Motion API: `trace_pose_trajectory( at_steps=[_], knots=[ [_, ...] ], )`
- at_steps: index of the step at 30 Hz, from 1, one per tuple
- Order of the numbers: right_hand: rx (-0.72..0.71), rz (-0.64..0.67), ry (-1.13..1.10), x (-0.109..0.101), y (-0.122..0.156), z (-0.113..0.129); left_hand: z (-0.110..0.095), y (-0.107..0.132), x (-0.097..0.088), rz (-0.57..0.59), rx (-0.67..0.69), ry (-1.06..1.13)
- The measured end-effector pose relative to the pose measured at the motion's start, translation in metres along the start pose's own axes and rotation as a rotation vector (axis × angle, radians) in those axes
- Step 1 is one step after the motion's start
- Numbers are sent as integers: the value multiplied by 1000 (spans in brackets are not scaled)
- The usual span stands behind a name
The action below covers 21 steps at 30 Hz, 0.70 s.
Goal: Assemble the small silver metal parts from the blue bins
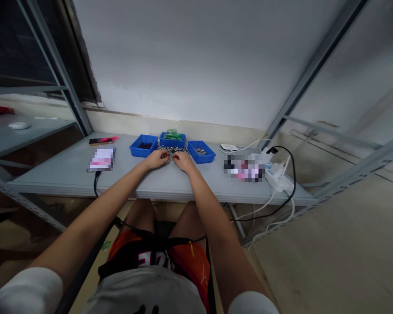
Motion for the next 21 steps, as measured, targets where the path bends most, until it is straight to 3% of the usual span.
trace_pose_trajectory(
  at_steps=[21],
  knots=[
    [36, -154, -195, -7, -1, -9, 0, -2, -3, -27, 21, 49]
  ],
)
Point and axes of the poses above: each hand's wrist, its own y-axis away from the middle knuckle, its own x-axis out of the palm, z = x × y, the point moved 6 cm from there along -y, towards the middle knuckle, and after that the axes turned 4 degrees about -y, right-handed, at the moved point
